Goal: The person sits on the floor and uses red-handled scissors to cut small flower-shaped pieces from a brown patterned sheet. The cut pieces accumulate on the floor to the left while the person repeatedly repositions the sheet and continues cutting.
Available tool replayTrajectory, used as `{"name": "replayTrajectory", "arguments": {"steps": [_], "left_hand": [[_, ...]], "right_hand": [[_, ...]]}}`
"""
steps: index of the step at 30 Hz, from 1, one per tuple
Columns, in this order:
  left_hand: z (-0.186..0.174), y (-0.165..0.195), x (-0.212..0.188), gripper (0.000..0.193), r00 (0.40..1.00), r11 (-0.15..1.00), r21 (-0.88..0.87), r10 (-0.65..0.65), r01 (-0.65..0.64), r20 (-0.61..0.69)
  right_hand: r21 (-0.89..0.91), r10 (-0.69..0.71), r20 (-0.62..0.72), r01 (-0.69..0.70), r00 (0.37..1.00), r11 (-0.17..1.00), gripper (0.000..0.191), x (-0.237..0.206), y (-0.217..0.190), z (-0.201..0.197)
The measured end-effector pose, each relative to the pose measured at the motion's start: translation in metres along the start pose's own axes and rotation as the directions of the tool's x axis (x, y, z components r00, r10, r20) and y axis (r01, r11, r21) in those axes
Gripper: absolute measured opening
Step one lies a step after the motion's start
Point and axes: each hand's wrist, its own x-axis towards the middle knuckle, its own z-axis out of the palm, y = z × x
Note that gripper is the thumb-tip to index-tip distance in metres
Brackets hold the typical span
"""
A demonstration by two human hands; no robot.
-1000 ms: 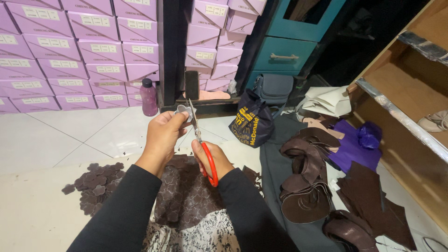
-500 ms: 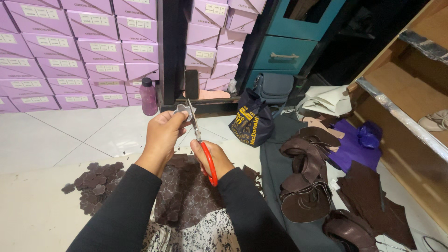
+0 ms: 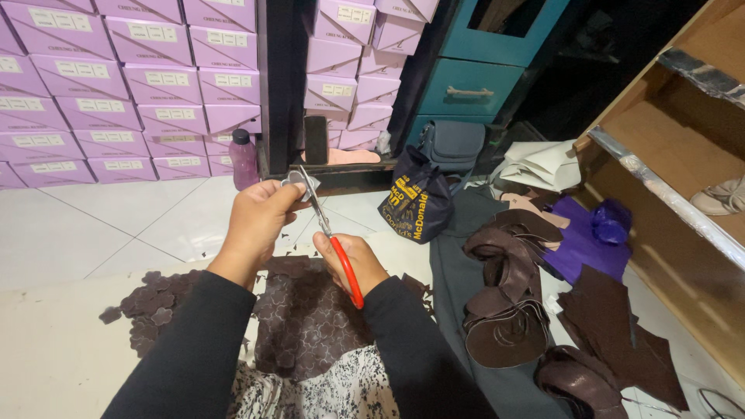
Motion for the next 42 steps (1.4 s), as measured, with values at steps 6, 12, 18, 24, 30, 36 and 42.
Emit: {"name": "replayTrajectory", "arguments": {"steps": [6, 12, 18, 24, 30, 36, 42], "left_hand": [[-0.003, 0.004, -0.001, 0.016, 1.0, 1.0, -0.011, -0.005, 0.005, 0.007], [-0.002, 0.006, -0.001, 0.016, 1.0, 1.0, -0.009, 0.004, -0.004, 0.021], [0.001, 0.003, -0.002, 0.018, 0.999, 0.999, 0.018, 0.035, -0.035, 0.014], [0.003, 0.003, -0.003, 0.016, 0.999, 0.999, 0.017, 0.041, -0.041, -0.01], [0.004, 0.002, -0.003, 0.017, 0.999, 0.999, -0.001, 0.048, -0.048, -0.015], [0.006, 0.002, -0.002, 0.018, 0.998, 0.998, 0.039, 0.059, -0.058, -0.015], [0.007, 0.002, -0.004, 0.018, 0.998, 0.998, 0.034, 0.054, -0.053, -0.017]], "right_hand": [[-0.033, -0.026, 0.001, 0.026, 1.0, 0.999, 0.054, 0.002, 0.001, 0.002], [-0.003, -0.061, 0.024, 0.061, 0.998, 0.998, 0.054, 0.001, 0.003, 0.003], [-0.005, -0.075, 0.023, 0.075, 0.997, 0.997, 0.051, 0.001, 0.004, 0.004], [0.09, -0.078, 0.045, 0.074, 0.996, 0.993, 0.051, 0.002, 0.004, 0.002], [0.034, -0.054, 0.039, 0.053, 0.998, 0.998, 0.054, 0.003, 0.002, 0.001], [0.008, -0.047, 0.024, 0.047, 0.999, 0.999, 0.051, 0.001, 0.0, 0.001], [0.046, -0.062, 0.013, 0.061, 0.998, 0.997, 0.051, 0.002, 0.002, 0.002]]}}
